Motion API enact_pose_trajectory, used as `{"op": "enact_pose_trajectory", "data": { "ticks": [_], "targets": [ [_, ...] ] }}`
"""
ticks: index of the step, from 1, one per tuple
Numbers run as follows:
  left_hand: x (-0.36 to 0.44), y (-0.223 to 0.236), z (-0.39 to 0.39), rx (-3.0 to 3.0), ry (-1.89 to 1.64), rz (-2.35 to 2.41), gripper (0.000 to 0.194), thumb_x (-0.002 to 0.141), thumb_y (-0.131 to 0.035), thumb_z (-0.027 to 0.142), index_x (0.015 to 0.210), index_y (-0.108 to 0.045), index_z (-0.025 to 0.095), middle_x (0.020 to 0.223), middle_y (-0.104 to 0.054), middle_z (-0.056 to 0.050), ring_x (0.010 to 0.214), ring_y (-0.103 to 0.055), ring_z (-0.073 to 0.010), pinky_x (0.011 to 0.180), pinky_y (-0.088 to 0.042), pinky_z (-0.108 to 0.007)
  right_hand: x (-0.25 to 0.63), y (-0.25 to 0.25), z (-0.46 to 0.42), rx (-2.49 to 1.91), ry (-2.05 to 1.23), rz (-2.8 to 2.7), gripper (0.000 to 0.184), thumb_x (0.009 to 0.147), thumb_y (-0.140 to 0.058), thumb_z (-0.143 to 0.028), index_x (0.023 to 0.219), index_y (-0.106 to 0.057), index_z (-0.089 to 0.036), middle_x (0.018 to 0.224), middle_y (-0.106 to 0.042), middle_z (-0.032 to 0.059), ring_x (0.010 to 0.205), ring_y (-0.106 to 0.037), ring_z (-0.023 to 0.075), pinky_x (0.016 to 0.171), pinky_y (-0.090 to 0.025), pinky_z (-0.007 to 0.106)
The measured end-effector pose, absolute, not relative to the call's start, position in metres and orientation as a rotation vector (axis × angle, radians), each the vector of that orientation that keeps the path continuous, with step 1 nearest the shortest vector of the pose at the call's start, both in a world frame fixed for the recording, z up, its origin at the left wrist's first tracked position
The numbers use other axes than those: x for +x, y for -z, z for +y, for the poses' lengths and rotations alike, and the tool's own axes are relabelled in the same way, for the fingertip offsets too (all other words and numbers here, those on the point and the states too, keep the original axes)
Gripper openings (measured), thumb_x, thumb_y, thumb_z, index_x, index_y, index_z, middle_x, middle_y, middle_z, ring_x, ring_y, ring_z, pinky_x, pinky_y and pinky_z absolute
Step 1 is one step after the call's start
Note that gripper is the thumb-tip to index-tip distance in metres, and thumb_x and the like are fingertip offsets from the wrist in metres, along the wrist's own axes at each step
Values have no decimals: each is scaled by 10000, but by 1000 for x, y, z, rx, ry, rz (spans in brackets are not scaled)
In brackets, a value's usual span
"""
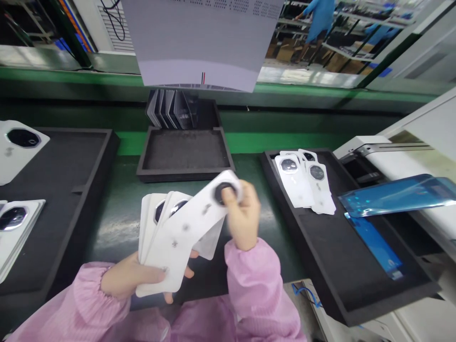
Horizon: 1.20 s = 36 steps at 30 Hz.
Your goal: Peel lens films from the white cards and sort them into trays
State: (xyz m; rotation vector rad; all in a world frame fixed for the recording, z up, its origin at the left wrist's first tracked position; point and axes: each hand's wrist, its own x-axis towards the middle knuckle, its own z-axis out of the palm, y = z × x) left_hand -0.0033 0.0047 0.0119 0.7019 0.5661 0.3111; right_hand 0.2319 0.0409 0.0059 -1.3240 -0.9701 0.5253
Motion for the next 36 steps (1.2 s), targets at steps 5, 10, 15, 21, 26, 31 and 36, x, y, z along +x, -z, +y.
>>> {"op": "enact_pose_trajectory", "data": {
  "ticks": [5, 10, 15, 21, 26, 31, 36],
  "targets": [
    [-10, -18, 9, 706, -390, 524, 505, 712, -626, 208, 1209, -558, 151, 1063, -662, -170, 636, -674, -222, 577, -520, -314, 264, 2, 53, -1439, -489, -849, 221, 745, -604, -366, 848, -579, -172, 739, -581, -5, 679, -553, 137, 679, -449, 293],
    [-10, -23, 10, 698, -390, 548, 517, 705, -623, 207, 1213, -555, 144, 1046, -669, -168, 621, -668, -216, 584, -513, -318, 236, 13, 60, -1893, -599, -1558, 175, 669, -667, -285, 803, -639, -174, 789, -591, 63, 809, -556, 245, 770, -436, 423],
    [-7, -17, 6, 747, -324, 649, 505, 707, -633, 221, 1204, -557, 166, 1079, -658, -157, 634, -662, -195, 614, -504, -315, 218, 6, 51, -1431, -318, -1374, 161, 747, -623, -241, 903, -608, -207, 1033, -540, 94, 1032, -510, 250, 883, -417, 450],
    [-6, -10, 3, 921, -195, 729, 474, 770, -597, 300, 1232, -529, 217, 1133, -627, -112, 686, -634, -159, 710, -485, -332, 209, -6, 39, -1073, -828, -1391, 138, 681, -729, -248, 770, -629, -215, 859, -540, 28, 828, -546, 172, 741, -463, 340],
    [-3, -12, 0, 1072, -194, 815, 465, 794, -558, 330, 1237, -512, 196, 1152, -597, -114, 699, -613, -158, 754, -487, -359, 206, -6, 40, -1075, -828, -1378, 161, 669, -746, -249, 770, -628, -207, 797, -529, 12, 771, -523, 155, 704, -446, 323],
    [-2, -10, -3, 1221, -176, 973, 316, 807, -518, 251, 1107, -597, 194, 1241, -554, -109, 721, -617, -160, 800, -485, -365, 210, -10, 39, -1047, -904, -1392, 149, 674, -739, -211, 736, -604, -200, 776, -519, 0, 754, -525, 143, 698, -454, 312],
    [-2, -9, 0, 1116, -254, 881, 371, 791, -553, 248, 1157, -576, 200, 1282, -530, -127, 740, -628, -175, 760, -505, -370, 205, -13, 35, -1087, -613, -1498, 124, 732, -675, -181, 675, -566, -195, 790, -549, 17, 763, -554, 158, 681, -476, 329]
  ]
}}
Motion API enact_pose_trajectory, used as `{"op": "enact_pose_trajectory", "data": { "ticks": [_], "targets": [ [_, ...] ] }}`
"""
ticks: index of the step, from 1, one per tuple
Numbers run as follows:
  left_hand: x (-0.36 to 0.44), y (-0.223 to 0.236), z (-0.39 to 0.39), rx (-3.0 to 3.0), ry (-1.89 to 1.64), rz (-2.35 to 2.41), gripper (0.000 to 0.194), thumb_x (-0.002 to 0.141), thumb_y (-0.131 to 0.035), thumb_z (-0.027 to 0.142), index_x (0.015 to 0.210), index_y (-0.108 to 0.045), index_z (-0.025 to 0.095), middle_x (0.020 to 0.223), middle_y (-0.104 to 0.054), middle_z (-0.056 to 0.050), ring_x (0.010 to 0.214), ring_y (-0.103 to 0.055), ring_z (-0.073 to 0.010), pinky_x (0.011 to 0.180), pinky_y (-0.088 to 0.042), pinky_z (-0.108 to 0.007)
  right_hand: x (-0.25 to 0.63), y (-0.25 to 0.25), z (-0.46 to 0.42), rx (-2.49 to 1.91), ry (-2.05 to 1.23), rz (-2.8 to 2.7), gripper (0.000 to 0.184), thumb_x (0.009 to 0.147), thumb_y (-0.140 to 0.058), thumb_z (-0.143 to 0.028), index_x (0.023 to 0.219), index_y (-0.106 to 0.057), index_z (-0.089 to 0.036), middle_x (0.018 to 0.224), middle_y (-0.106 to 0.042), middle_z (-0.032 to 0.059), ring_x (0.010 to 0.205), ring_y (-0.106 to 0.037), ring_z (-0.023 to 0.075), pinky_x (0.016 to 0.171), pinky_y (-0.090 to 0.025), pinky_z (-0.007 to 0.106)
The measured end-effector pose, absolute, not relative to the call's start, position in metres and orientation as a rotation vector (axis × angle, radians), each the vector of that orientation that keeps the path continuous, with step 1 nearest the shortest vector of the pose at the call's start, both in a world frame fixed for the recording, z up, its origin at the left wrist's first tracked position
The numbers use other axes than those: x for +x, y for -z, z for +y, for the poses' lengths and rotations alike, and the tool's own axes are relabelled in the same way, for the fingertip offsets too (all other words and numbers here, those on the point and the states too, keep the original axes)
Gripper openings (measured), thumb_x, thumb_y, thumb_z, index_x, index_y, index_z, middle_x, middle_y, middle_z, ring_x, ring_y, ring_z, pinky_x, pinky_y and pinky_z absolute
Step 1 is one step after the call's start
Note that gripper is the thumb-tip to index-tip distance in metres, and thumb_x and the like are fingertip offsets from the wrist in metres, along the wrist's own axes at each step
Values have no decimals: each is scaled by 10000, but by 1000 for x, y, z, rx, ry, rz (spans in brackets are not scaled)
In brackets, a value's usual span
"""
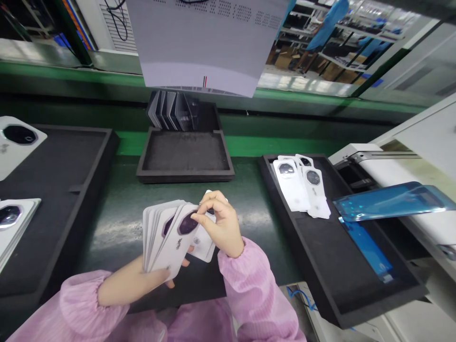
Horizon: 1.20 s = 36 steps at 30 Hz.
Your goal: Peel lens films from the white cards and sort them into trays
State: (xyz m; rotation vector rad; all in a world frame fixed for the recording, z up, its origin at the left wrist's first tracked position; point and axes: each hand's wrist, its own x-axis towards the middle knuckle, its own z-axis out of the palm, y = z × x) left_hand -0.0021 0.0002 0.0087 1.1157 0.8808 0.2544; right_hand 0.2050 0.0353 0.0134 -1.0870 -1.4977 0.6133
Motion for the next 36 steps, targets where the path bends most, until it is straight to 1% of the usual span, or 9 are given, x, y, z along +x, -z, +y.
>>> {"op": "enact_pose_trajectory", "data": {
  "ticks": [3, 5, 8, 11, 13, 21, 25, 30, 36],
  "targets": [
    [-3, -10, 3, 869, -283, 768, 441, 753, -609, 245, 1187, -560, 187, 1159, -620, -145, 679, -654, -185, 695, -513, -360, 196, -12, 29, -965, -109, -1692, 124, 748, -638, -110, 727, -572, -214, 791, -639, 13, 840, -600, 184, 763, -468, 383],
    [-4, -11, 4, 741, -310, 702, 436, 720, -641, 227, 1149, -589, 167, 1077, -663, -155, 650, -669, -203, 647, -516, -344, 192, -9, 24, -845, 76, -1842, 130, 787, -589, -99, 791, -585, -229, 771, -690, -16, 837, -641, 171, 841, -444, 416],
    [-4, -12, 3, 674, -385, 658, 375, 684, -665, 206, 1049, -645, 125, 967, -696, -156, 627, -676, -222, 593, -515, -316, 189, -7, 18, -725, 143, -1969, 141, 851, -503, -120, 865, -593, -228, 826, -725, -17, 865, -670, 159, 904, -430, 434],
    [-4, -14, 3, 677, -423, 658, 265, 683, -661, 206, 923, -686, 97, 768, -710, -115, 615, -671, -225, 579, -507, -297, 189, -9, 16, -591, 101, -1986, 113, 856, -494, -143, 887, -598, -173, 854, -728, 63, 920, -667, 184, 822, -517, 394],
    [-3, -15, 3, 702, -418, 660, 192, 694, -649, 211, 833, -699, 87, 691, -701, -101, 619, -664, -221, 588, -501, -291, 189, -12, 17, -541, 74, -1981, 112, 846, -507, -142, 894, -608, -132, 836, -723, 103, 929, -665, 201, 777, -552, 367],
    [-1, -19, 5, 785, -395, 665, 183, 702, -645, 249, 736, -708, 81, 679, -699, -106, 622, -643, -217, 578, -460, -287, 189, -18, 18, -485, -4, -1990, 129, 828, -511, -100, 906, -614, -101, 819, -719, 129, 927, -666, 218, 695, -588, 337],
    [-4, -15, 4, 802, -379, 664, 197, 705, -646, 257, 773, -714, 84, 681, -716, -114, 647, -641, -226, 604, -453, -298, 189, -17, 17, -464, -5, -1979, 120, 820, -525, -109, 898, -613, -84, 811, -715, 138, 918, -669, 231, 695, -588, 338],
    [-8, -13, 3, 859, -335, 658, 200, 752, -622, 256, 835, -722, 103, 749, -732, -109, 706, -647, -219, 643, -466, -293, 192, -14, 15, -481, 27, -1984, 99, 816, -557, -145, 894, -612, -119, 843, -717, 121, 943, -661, 220, 712, -591, 338],
    [-10, -12, 3, 934, -295, 665, 229, 779, -609, 287, 857, -716, 100, 786, -727, -120, 753, -657, -240, 684, -494, -321, 188, -6, 11, -562, 64, -1870, 162, 736, -661, -178, 889, -612, -160, 845, -701, 79, 924, -652, 207, 698, -592, 332]
  ]
}}
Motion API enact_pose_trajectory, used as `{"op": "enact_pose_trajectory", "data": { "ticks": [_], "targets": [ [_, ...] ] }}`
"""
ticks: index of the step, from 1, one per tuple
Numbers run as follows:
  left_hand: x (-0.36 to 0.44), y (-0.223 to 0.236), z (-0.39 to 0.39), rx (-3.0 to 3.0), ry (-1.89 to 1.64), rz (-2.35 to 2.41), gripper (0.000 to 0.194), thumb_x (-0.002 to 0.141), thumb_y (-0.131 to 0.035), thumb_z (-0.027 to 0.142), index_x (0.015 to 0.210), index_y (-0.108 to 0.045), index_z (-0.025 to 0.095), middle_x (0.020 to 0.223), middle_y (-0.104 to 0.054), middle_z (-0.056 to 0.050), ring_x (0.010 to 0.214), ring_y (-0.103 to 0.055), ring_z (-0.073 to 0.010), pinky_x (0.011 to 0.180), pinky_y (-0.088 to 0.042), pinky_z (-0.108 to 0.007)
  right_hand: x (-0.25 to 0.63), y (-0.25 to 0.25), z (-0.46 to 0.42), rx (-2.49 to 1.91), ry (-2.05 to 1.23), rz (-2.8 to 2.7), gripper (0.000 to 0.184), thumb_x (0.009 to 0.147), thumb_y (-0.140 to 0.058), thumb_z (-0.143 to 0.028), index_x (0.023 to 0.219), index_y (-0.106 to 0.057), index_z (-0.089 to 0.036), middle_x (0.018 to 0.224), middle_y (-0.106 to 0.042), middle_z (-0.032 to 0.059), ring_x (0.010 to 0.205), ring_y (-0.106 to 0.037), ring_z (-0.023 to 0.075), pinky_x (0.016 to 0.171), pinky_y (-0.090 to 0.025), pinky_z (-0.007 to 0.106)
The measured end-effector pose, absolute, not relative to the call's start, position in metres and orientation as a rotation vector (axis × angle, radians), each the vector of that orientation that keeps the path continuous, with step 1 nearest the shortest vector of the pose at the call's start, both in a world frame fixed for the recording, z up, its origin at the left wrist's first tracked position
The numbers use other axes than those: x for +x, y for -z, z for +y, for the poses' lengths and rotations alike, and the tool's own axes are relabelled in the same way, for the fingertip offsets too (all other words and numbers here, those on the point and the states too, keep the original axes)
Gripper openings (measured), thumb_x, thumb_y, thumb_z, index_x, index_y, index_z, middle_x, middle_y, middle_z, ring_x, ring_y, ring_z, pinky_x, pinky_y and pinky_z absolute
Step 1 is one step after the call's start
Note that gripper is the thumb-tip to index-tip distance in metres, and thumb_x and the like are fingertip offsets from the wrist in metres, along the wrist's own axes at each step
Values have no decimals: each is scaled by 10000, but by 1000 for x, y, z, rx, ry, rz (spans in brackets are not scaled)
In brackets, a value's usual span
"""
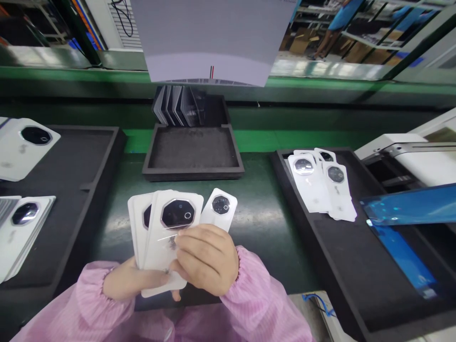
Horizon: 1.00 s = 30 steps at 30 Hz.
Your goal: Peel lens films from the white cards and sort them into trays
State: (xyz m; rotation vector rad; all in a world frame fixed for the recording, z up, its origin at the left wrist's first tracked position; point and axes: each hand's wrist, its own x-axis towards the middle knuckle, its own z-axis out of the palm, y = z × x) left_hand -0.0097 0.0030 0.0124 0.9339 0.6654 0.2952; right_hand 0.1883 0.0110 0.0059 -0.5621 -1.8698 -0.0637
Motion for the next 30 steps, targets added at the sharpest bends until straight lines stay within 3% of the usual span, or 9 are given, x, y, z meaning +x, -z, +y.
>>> {"op": "enact_pose_trajectory", "data": {
  "ticks": [8, 16, 22, 30],
  "targets": [
    [-3, -21, 7, 1004, -261, 624, 198, 804, -580, 298, 865, -704, 156, 828, -698, -73, 767, -652, -205, 713, -504, -303, 185, -14, 10, -799, 148, -1753, 387, 827, -528, -274, 1187, -543, -133, 874, -609, 95, 771, -583, 204, 558, -509, 338],
    [-2, -20, 5, 1203, -249, 637, 216, 849, -508, 267, 848, -693, 156, 855, -679, -77, 786, -637, -204, 778, -488, -339, 184, -20, 10, -1055, 223, -1680, 531, 859, -394, -539, 1191, -592, -175, 823, -536, 108, 792, -499, 259, 656, -427, 411],
    [-5, -19, 6, 1319, -213, 663, 252, 871, -474, 276, 853, -686, 142, 873, -683, -88, 869, -626, -215, 835, -473, -340, 184, -20, 12, -1065, 244, -1678, 512, 858, -401, -533, 1209, -580, -205, 792, -527, 94, 775, -489, 250, 642, -424, 401],
    [-3, -20, 7, 1341, -183, 668, 240, 872, -467, 291, 861, -664, 154, 899, -687, -80, 849, -634, -200, 835, -482, -361, 185, -25, 14, -1035, 299, -1660, 436, 882, -407, -462, 993, -662, -126, 767, -549, 82, 769, -504, 222, 640, -437, 376]
  ]
}}
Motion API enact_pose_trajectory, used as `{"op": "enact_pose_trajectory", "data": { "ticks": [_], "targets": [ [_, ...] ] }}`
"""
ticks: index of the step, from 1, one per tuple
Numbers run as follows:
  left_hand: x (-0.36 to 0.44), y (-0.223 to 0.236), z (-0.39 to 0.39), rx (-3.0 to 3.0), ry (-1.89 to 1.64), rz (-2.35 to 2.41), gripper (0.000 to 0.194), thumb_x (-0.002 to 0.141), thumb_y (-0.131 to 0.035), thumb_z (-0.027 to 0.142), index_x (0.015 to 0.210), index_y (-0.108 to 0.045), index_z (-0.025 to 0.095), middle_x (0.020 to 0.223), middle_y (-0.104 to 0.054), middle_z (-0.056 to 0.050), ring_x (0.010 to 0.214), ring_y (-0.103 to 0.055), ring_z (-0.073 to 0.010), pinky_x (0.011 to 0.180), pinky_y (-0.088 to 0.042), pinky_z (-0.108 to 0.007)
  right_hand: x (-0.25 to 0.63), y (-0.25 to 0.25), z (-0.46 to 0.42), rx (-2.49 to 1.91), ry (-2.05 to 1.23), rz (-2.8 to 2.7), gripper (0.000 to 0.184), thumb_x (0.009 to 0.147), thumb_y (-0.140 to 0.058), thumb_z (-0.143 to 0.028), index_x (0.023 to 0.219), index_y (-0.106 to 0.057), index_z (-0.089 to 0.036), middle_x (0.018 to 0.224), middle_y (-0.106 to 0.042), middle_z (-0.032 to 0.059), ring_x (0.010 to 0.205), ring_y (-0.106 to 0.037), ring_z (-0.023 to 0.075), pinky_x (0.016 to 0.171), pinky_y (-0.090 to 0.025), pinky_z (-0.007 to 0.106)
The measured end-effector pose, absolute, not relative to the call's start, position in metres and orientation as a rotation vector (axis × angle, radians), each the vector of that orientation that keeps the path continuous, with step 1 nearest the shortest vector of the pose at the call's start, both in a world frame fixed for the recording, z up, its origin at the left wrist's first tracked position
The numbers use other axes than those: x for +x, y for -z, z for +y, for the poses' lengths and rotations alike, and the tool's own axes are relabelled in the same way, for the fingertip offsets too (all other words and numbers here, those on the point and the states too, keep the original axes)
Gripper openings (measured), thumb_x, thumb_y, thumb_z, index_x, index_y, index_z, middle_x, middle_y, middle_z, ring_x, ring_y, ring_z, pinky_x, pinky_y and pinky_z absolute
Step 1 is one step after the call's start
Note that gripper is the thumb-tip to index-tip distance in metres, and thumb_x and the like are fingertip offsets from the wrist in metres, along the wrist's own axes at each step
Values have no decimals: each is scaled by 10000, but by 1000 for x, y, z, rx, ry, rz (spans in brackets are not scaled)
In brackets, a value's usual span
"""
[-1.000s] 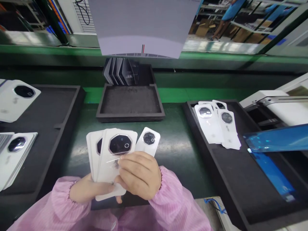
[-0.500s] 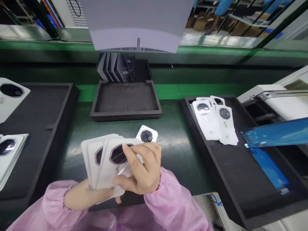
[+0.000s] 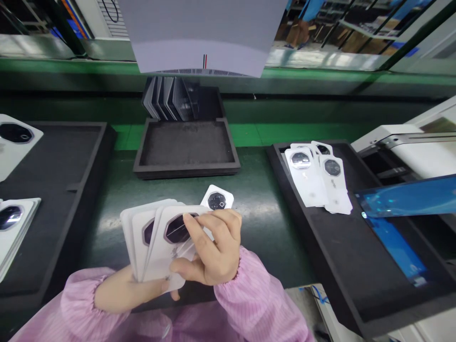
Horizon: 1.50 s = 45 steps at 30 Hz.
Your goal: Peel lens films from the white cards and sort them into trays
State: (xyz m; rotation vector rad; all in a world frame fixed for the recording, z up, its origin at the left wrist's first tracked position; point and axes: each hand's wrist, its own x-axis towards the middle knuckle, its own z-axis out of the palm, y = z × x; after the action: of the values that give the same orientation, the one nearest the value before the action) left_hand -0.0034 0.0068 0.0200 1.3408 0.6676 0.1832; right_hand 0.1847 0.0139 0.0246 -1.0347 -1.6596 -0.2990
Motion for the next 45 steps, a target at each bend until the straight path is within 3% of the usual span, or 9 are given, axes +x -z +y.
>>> {"op": "enact_pose_trajectory", "data": {
  "ticks": [10, 16, 28, 33, 36, 39, 41, 45],
  "targets": [
    [-4, -21, 6, 1274, -190, 659, 257, 865, -485, 315, 876, -682, 151, 882, -691, -91, 814, -638, -206, 794, -493, -363, 186, -23, 15, -1029, 292, -1672, 451, 887, -391, -472, 980, -660, -121, 754, -532, 79, 751, -504, 215, 627, -442, 371],
    [-5, -16, 6, 891, -184, 524, 365, 805, -591, 341, 1124, -620, 166, 1064, -665, -141, 735, -674, -204, 694, -526, -334, 185, -24, 14, -1015, 256, -1681, 453, 892, -382, -482, 989, -653, -132, 784, -552, 87, 755, -521, 214, 634, -443, 369],
    [-5, -15, 6, 795, -183, 483, 388, 780, -626, 324, 1126, -631, 148, 1109, -661, -166, 722, -692, -210, 684, -537, -318, 184, -23, 15, -1014, 266, -1678, 444, 892, -387, -479, 932, -653, -127, 822, -567, 95, 785, -533, 214, 647, -451, 361],
    [-7, -11, 6, 815, -185, 478, 371, 791, -616, 305, 1129, -628, 153, 1074, -676, -154, 720, -689, -206, 706, -530, -326, 185, -23, 15, -1016, 265, -1692, 436, 891, -383, -477, 1030, -644, -157, 854, -548, 85, 799, -520, 215, 668, -452, 365],
    [-7, -11, 6, 794, -200, 500, 374, 773, -636, 290, 1118, -634, 145, 1078, -673, -163, 719, -689, -211, 657, -527, -299, 187, -21, 15, -1048, 239, -1724, 524, 873, -390, -517, 1234, -526, -163, 1054, -509, 123, 948, -504, 267, 776, -455, 427],
    [-6, -9, 2, 747, -255, 494, 473, 711, -693, 286, 1159, -610, 158, 1062, -679, -164, 661, -688, -202, 574, -513, -264, 186, -16, 15, -1099, 45, -1736, 801, 797, -406, -655, 1412, -256, -165, 1320, -361, 182, 1183, -393, 355, 905, -402, 553],
    [-6, -7, -1, 726, -295, 496, 548, 659, -725, 297, 1174, -598, 163, 1045, -684, -162, 619, -679, -201, 516, -498, -257, 184, -13, 16, -1135, -215, -1694, 829, 782, -487, -616, 1428, -190, -191, 1367, -351, 184, 1210, -413, 337, 917, -421, 540],
    [-7, -1, -6, 758, -363, 602, 580, 550, -765, 273, 1105, -647, 153, 960, -715, -133, 636, -665, -177, 522, -473, -228, 176, -16, 25, -1190, -706, -1562, 451, 811, -571, -412, 1222, -518, -233, 1129, -622, 98, 1015, -603, 248, 862, -496, 421]
  ]
}}
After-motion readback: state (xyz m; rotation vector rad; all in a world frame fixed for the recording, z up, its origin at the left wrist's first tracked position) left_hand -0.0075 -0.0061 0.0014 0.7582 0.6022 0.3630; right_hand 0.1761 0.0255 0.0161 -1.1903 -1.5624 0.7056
